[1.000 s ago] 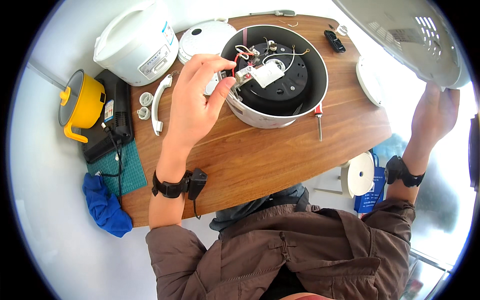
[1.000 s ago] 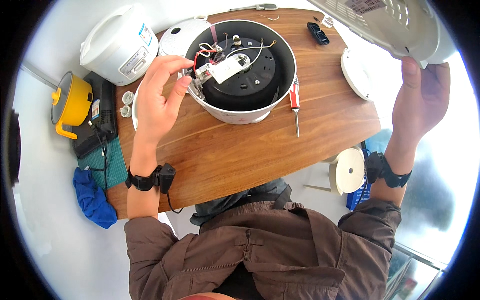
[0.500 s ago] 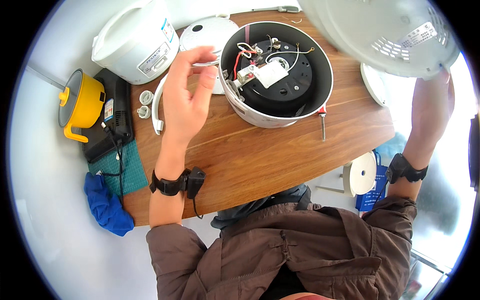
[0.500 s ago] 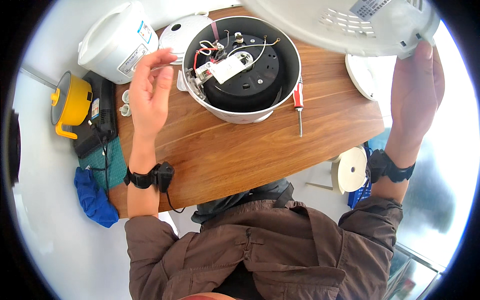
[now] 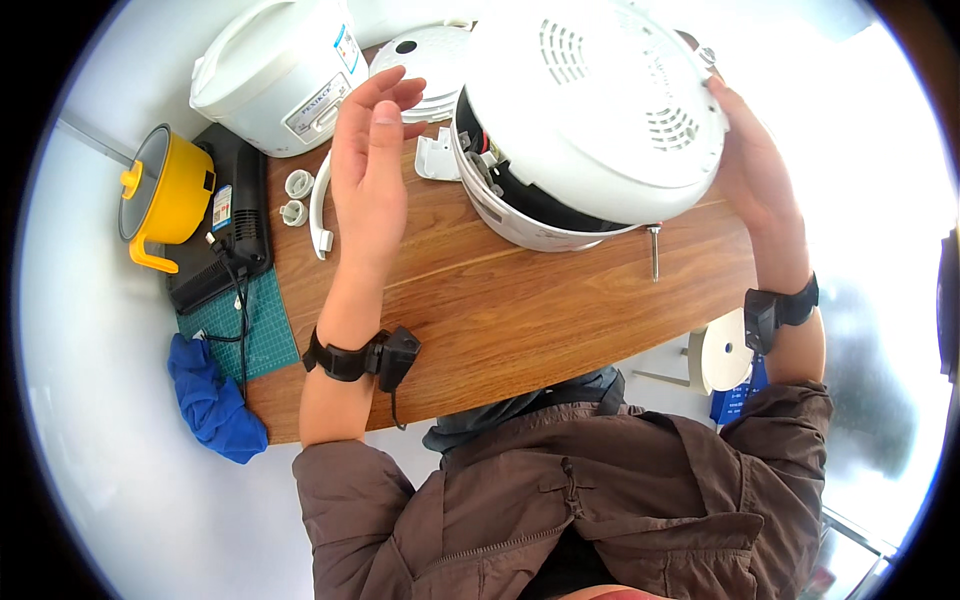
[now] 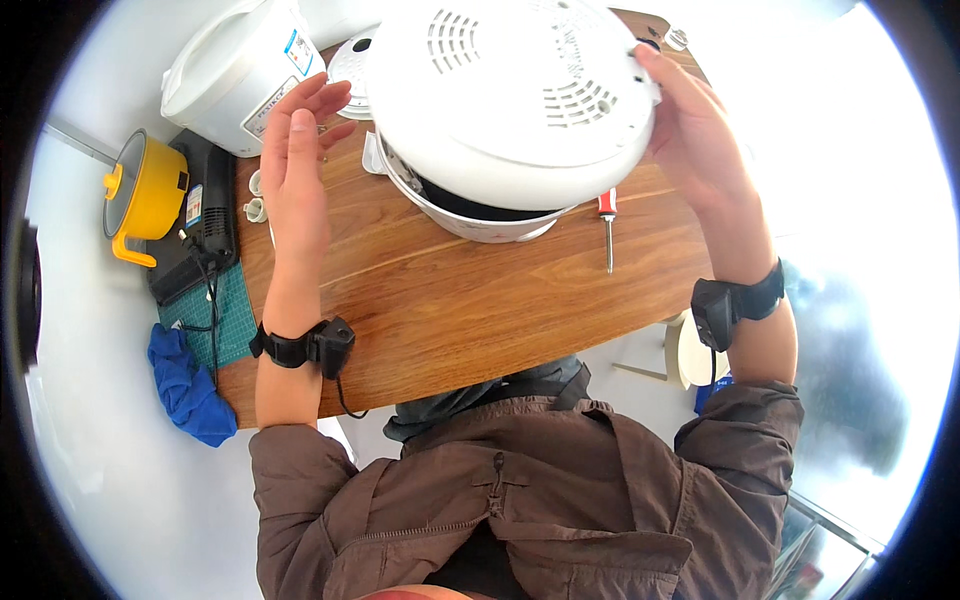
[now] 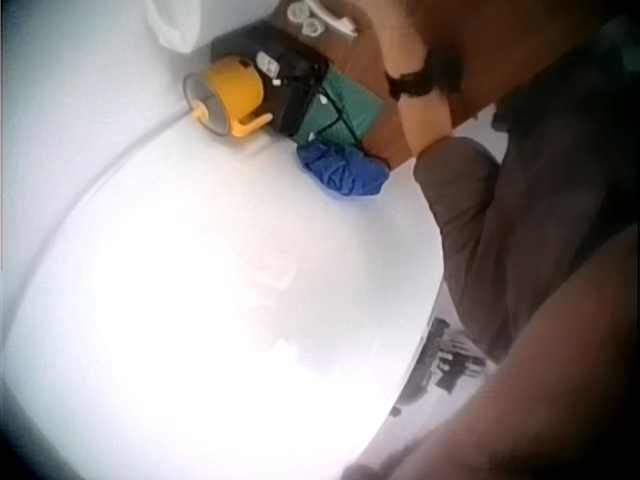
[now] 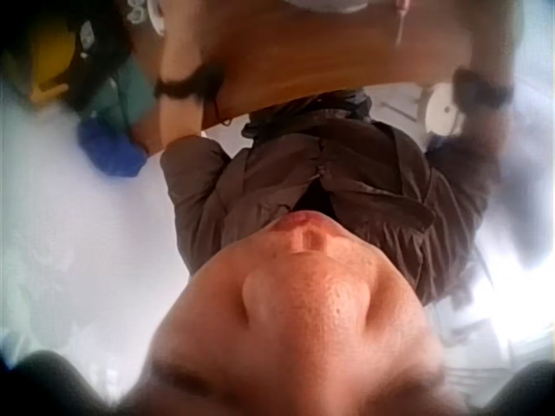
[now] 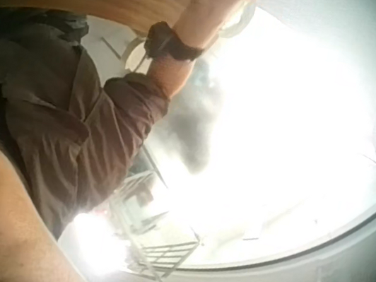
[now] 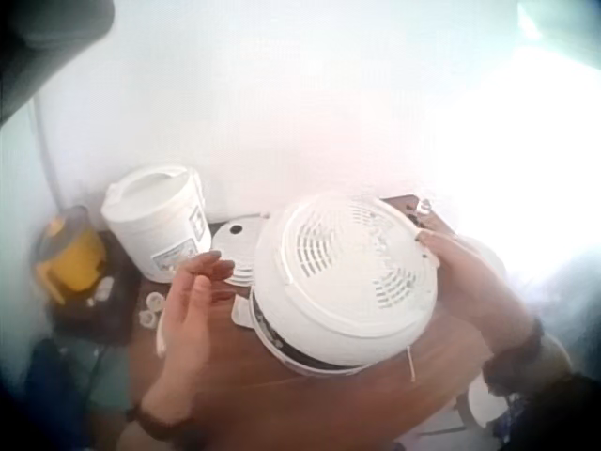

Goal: The person assembles a white rice cooker by connecting internal wires, placing the heating base, and securing the outer casing and lid with screws. The person uses a screwdriver to fasten multiple screws on the body and lid.

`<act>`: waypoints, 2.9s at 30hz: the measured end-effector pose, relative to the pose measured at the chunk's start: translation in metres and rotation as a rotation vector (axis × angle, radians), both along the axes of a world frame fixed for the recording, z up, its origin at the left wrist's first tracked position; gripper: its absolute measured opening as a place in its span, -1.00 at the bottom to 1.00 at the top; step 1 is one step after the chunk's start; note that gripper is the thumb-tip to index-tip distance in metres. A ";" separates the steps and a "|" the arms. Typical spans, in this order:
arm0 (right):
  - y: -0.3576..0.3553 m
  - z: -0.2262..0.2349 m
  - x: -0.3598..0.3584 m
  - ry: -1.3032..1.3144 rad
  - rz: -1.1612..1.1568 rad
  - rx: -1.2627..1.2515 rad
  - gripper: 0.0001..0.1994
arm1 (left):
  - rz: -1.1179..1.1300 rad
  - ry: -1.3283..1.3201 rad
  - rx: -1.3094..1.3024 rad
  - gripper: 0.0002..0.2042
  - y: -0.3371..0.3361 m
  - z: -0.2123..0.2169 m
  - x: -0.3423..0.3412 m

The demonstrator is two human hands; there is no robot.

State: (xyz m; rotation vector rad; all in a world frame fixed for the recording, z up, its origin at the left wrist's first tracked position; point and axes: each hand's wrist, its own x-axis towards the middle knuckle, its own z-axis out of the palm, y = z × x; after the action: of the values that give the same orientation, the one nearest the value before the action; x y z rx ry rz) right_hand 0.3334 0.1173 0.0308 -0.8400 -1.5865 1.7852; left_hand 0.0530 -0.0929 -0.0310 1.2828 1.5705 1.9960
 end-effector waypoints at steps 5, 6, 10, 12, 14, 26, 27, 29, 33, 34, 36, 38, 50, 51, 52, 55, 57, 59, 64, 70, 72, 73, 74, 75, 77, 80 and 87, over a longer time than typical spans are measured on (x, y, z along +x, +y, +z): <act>-0.010 0.002 -0.009 -0.034 0.020 0.049 -0.59 | -0.082 0.039 -0.019 -0.45 0.002 -0.007 0.010; -0.011 0.003 -0.010 -0.042 0.041 0.064 -0.59 | -0.100 0.079 -0.050 -0.37 0.000 -0.008 0.012; -0.014 0.005 -0.013 -0.071 0.002 0.091 -0.59 | -0.193 0.062 -0.053 -0.17 0.005 -0.015 0.022; -0.013 0.004 -0.012 -0.088 -0.003 0.104 -0.58 | -0.225 0.090 -0.031 -0.23 0.006 -0.018 0.027; -0.012 0.002 -0.011 -0.115 -0.019 0.126 -0.57 | -0.232 0.127 -0.018 -0.26 0.006 -0.017 0.030; -0.009 0.002 -0.018 -0.331 -0.077 0.368 -0.52 | -0.156 0.155 -0.027 -0.27 0.009 -0.009 0.036; -0.011 0.003 -0.019 -0.339 -0.081 0.391 -0.51 | -0.143 0.146 -0.034 -0.27 0.009 -0.009 0.037; -0.010 0.003 -0.018 -0.351 -0.081 0.402 -0.52 | -0.115 0.124 -0.046 -0.27 0.011 -0.008 0.039; -0.010 0.006 -0.015 -0.347 -0.064 0.362 -0.53 | -0.063 0.080 -0.072 -0.27 0.018 -0.002 0.042; -0.007 0.003 -0.014 -0.349 -0.071 0.371 -0.53 | -0.056 0.069 -0.079 -0.26 0.019 0.001 0.044; -0.001 -0.004 -0.010 -0.354 -0.084 0.389 -0.53 | -0.048 0.037 -0.084 -0.26 0.024 0.006 0.049; -0.007 -0.001 -0.013 -0.342 -0.102 0.378 -0.52 | -0.030 0.024 -0.092 -0.27 0.028 0.007 0.051; -0.009 -0.016 -0.010 -0.400 -0.156 0.571 -0.45 | -0.047 -0.014 -0.075 -0.31 0.032 -0.003 0.042; -0.009 -0.017 -0.010 -0.394 -0.162 0.554 -0.45 | -0.050 0.017 -0.053 -0.32 0.032 -0.003 0.041; -0.011 -0.016 -0.011 -0.387 -0.158 0.556 -0.44 | -0.051 0.047 -0.032 -0.32 0.032 -0.003 0.039; -0.017 -0.012 -0.011 -0.385 -0.152 0.570 -0.47 | -0.048 0.087 -0.022 -0.38 0.035 -0.009 0.031; -0.016 -0.014 -0.010 -0.408 -0.153 0.589 -0.51 | -0.089 0.004 -0.027 -0.40 0.033 -0.006 0.033; -0.016 -0.016 -0.010 -0.385 -0.145 0.570 -0.51 | -0.109 -0.032 -0.014 -0.42 0.034 -0.009 0.031; -0.020 -0.017 -0.011 -0.330 -0.145 0.496 -0.52 | -0.071 0.048 -0.011 -0.44 0.036 -0.011 0.029; -0.020 -0.023 -0.001 -0.224 -0.083 0.418 -0.52 | -0.096 -0.042 -0.018 -0.45 0.038 -0.014 0.028; -0.023 -0.023 0.001 -0.188 -0.091 0.402 -0.58 | -0.134 -0.082 -0.012 -0.43 0.039 -0.011 0.031; -0.025 -0.024 0.000 -0.164 -0.095 0.391 -0.61 | -0.129 -0.081 -0.002 -0.42 0.039 -0.011 0.030; -0.026 -0.025 0.000 -0.122 -0.082 0.362 -0.62 | -0.125 -0.080 0.007 -0.41 0.040 -0.012 0.028; -0.023 -0.028 0.001 -0.129 -0.048 0.408 -0.62 | -0.121 -0.080 0.017 -0.40 0.041 -0.011 0.028; -0.023 -0.019 0.003 -0.170 0.022 0.414 -0.60 | -0.178 -0.148 0.011 -0.37 0.039 -0.006 0.032; -0.025 -0.021 -0.003 -0.218 -0.103 0.514 -0.56 | -0.177 -0.224 -0.018 -0.36 0.039 0.002 0.040; -0.018 -0.023 0.001 -0.214 -0.065 0.549 -0.56 | -0.218 -0.323 -0.037 -0.36 0.049 0.009 0.036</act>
State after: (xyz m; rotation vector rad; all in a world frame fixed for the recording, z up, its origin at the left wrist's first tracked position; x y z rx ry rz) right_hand 0.3348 0.0994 0.0076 -0.8146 -2.0264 1.1460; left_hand 0.0893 -0.0436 -0.0221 1.0069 1.2543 1.9119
